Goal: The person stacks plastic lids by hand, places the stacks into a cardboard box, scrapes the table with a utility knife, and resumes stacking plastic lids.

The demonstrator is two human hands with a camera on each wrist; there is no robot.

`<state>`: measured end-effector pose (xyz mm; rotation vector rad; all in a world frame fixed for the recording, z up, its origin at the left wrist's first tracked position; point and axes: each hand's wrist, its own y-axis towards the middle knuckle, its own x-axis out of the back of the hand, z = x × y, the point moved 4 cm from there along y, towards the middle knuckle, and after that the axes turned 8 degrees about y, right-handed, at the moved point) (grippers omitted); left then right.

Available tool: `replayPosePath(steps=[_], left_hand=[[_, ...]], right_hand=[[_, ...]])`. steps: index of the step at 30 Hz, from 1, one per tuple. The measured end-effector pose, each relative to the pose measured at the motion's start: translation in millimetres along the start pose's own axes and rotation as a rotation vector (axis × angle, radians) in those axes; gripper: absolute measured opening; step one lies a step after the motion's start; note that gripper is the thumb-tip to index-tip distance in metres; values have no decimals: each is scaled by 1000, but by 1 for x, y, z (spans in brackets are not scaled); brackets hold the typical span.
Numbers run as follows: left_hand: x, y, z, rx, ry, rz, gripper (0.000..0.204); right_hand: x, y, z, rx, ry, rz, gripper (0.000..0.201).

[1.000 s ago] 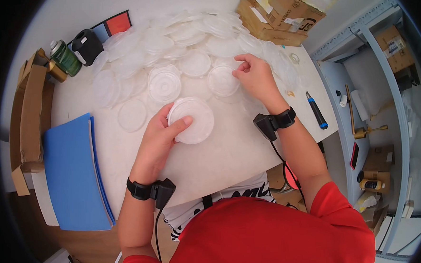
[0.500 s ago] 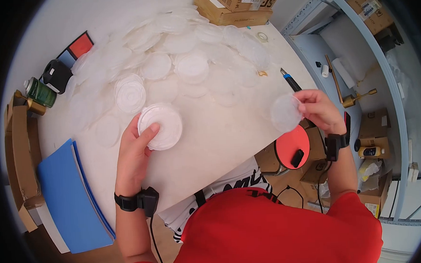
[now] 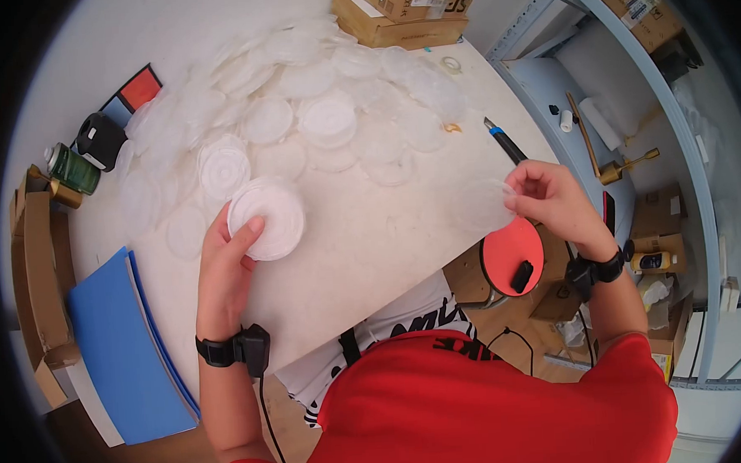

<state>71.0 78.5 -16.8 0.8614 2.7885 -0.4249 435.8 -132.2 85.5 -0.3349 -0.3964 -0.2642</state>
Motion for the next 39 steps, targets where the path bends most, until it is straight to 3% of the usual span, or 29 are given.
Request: replayPosePath(steps=[2, 5, 12, 21, 30, 33, 36, 38, 39], left_hand=[[2, -2, 1, 1, -21, 45, 60], [4, -7, 3, -6, -63, 126, 66], [16, -16, -2, -52, -265, 249, 78], [19, -16, -5, 10, -273, 167, 78], [22, -17, -4, -16, -293, 233, 81], [20, -16, -7, -22, -296, 254, 77], [17, -15, -11, -33, -297, 159, 67], [14, -10, -15, -3, -262, 96, 62], [13, -7, -16, 33, -233, 52, 57]], right_hand=[[-25, 25, 18, 49, 211, 16, 14], [-69, 62, 43, 86, 283, 135, 15], [-151, 105, 95, 209, 232, 310, 21], [-168, 114, 105, 183, 315, 316, 25], [-170, 106, 107, 36, 545, 488, 23], [-171, 103, 104, 49, 442, 472, 18], [-165, 108, 92, 157, 268, 365, 13], [-146, 113, 91, 509, 55, 36, 12], [-145, 114, 93, 514, 57, 48, 12]])
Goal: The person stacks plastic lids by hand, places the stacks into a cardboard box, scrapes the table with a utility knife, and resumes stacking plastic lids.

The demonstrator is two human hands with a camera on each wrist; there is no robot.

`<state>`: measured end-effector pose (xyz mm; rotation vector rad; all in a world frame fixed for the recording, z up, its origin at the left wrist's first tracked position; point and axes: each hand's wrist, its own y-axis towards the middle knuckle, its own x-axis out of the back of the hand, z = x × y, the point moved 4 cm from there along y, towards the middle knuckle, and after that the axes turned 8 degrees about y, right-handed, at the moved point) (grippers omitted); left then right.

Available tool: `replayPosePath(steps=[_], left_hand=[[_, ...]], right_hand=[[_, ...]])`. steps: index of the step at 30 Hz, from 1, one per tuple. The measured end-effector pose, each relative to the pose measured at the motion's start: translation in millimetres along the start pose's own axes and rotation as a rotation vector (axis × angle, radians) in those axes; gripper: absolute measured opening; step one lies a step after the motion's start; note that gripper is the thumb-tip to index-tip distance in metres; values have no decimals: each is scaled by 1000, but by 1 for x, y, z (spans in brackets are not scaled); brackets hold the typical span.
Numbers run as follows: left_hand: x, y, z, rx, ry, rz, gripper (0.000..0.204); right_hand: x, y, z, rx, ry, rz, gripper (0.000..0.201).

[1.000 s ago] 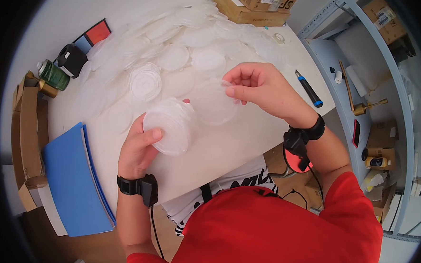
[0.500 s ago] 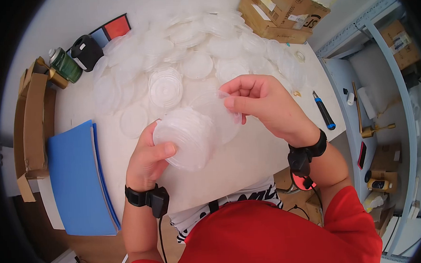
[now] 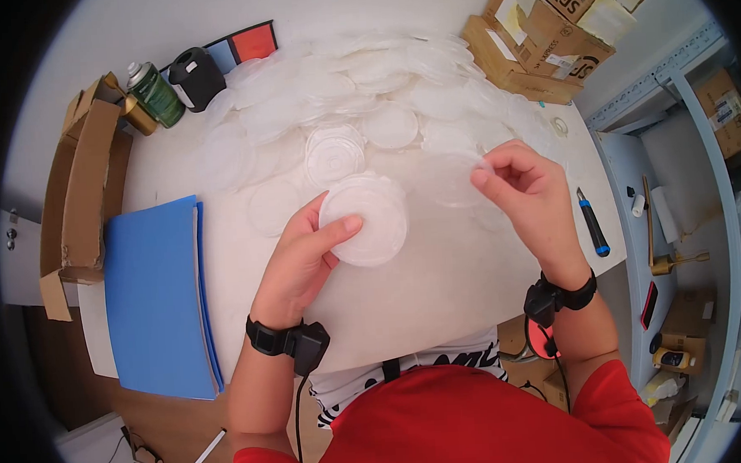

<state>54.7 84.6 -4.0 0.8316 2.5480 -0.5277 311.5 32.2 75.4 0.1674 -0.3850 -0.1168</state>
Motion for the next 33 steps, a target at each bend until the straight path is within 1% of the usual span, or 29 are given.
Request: replayPosePath(steps=[2, 3, 4, 6, 7, 9, 10, 12, 15, 19, 21, 22, 24, 25, 27, 31, 33], left_hand=[[-3, 4, 2, -11, -8, -48, 54], [-3, 5, 4, -16, -14, -85, 51], [-4, 5, 4, -18, -18, -91, 51], [-4, 5, 4, 4, -41, -98, 50], [-5, 5, 4, 3, -44, -101, 50], [-7, 5, 4, -9, -52, -67, 54], [-6, 5, 4, -10, -55, -69, 54], [-7, 6, 5, -2, -63, -25, 54], [-11, 6, 6, 36, -56, -36, 55], [-12, 8, 11, 46, -85, -8, 58], [-8, 11, 17, 74, -27, 31, 62], [-9, 10, 18, 75, -31, 27, 62], [-11, 9, 17, 82, 9, 47, 64], [-12, 9, 17, 84, 8, 47, 64], [-14, 8, 16, 80, 41, 49, 63], [-15, 5, 15, 52, 67, 71, 64], [-13, 4, 14, 43, 173, 90, 63]], right_hand=[[11, -1, -2, -155, 266, -215, 13], [11, 0, -4, -145, 382, -215, 16], [7, 0, -6, -146, 381, -207, 16], [-8, -2, -8, -186, 588, -210, 18], [-15, -3, -6, -187, 587, -206, 18], [-33, -4, -4, -291, 515, -3, 21], [-37, -4, -5, -292, 513, 1, 21], [-43, -3, -7, -261, 389, 39, 23], [-42, 1, -6, -227, 310, 56, 23], [-45, 2, -7, -244, 283, 83, 21], [-47, 2, -12, -180, 233, 92, 21], [-48, 1, -12, -183, 231, 97, 21], [-49, 2, -8, -104, 142, 104, 21], [-50, 2, -7, -107, 142, 104, 21], [-50, 2, -1, -41, 58, 106, 22], [-51, 2, 7, -7, -3, 108, 23], [-52, 2, 9, 32, -41, 106, 24]])
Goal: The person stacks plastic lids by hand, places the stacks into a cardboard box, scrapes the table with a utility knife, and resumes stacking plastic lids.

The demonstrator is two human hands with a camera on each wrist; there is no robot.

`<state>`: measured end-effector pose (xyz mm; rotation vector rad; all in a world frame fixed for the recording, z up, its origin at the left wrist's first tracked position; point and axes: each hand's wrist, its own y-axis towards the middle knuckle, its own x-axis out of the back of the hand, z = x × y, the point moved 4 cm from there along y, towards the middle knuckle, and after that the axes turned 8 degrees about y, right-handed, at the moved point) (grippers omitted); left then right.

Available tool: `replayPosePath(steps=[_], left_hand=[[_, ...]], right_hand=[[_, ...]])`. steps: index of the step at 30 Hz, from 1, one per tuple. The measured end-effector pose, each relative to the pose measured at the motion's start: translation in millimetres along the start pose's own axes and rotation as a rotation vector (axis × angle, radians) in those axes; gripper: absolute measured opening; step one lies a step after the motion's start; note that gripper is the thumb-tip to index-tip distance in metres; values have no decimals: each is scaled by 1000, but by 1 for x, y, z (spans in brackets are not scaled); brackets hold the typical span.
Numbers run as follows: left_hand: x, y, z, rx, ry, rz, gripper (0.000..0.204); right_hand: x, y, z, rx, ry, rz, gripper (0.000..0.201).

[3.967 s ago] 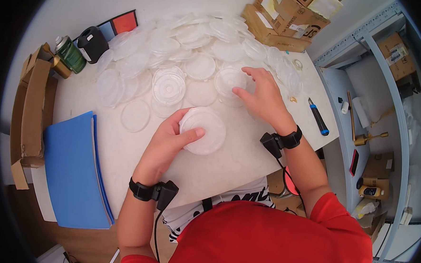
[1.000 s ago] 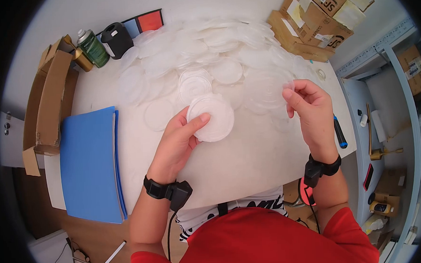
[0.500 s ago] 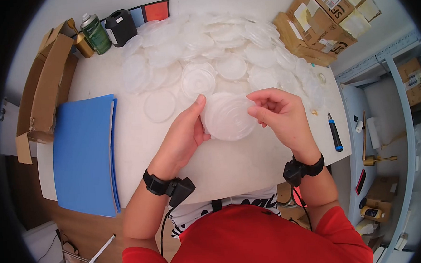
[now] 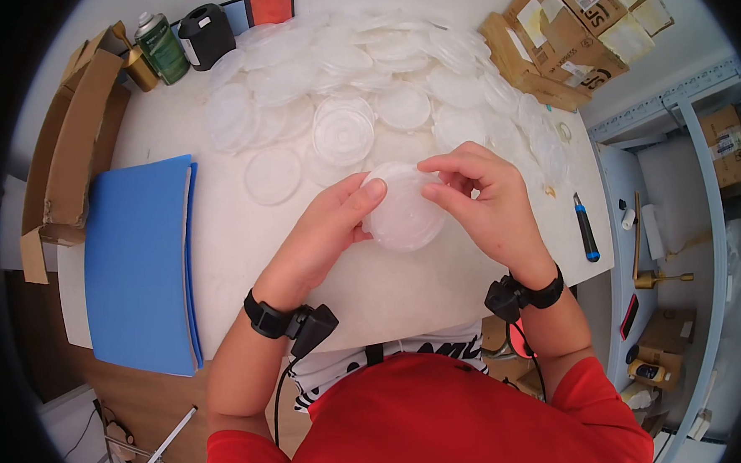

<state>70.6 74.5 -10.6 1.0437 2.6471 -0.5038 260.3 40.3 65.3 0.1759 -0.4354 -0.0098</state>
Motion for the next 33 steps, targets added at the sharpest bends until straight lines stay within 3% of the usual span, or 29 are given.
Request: replayPosePath(steps=[7, 15, 19, 33], left_hand=[[-7, -4, -10, 2, 53, 16, 61], [-6, -4, -10, -21, 51, 24, 64], [-7, -4, -10, -27, 73, 44, 65], [-8, -4, -9, -60, 49, 11, 54]], right_hand=[[0, 0, -1, 26, -68, 14, 24], [2, -1, -25, -90, 206, 22, 29], [6, -3, -25, -110, 203, 44, 28], [3, -8, -7, 154, -26, -91, 15]])
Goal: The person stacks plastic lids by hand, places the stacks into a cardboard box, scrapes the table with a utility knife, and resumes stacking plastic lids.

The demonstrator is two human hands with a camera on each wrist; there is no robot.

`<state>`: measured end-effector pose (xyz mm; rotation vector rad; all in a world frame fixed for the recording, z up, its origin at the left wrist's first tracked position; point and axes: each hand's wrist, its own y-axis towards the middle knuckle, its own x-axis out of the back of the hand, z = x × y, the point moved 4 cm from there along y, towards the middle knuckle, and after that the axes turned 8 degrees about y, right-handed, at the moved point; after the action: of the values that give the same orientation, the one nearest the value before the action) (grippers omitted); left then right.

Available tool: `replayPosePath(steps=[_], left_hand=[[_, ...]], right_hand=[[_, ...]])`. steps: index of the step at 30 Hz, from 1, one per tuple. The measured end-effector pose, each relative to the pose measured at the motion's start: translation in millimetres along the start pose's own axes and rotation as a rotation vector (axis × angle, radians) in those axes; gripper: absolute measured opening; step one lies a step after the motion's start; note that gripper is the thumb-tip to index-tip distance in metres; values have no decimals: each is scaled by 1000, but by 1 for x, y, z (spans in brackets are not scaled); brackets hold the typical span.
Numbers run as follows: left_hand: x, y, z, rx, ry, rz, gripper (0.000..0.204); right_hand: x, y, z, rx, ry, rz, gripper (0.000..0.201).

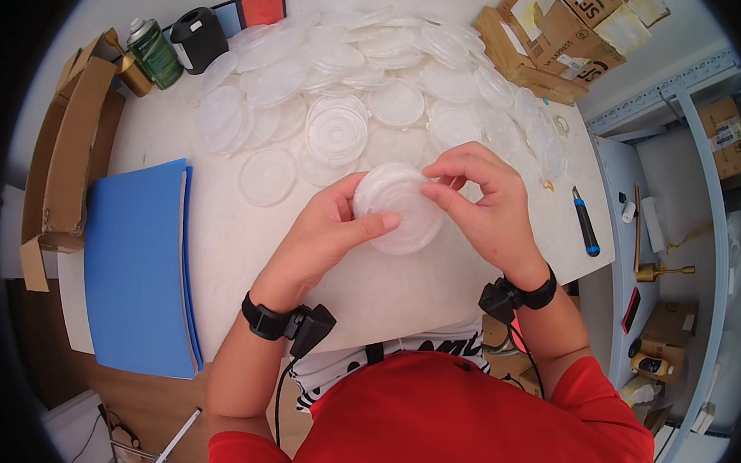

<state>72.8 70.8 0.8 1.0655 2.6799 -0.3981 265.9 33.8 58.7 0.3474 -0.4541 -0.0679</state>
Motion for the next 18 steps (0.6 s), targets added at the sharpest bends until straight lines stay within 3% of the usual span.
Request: replayPosePath(steps=[7, 13, 18], left_hand=[[-1, 0, 0, 48, 7, 37, 59], [0, 0, 1, 28, 39, 34, 49], [-1, 0, 1, 25, 44, 36, 49]], right_hand=[[-2, -1, 1, 53, -9, -23, 12], [-2, -2, -2, 41, -3, -27, 12], [-2, -1, -14, -110, 134, 2, 16]])
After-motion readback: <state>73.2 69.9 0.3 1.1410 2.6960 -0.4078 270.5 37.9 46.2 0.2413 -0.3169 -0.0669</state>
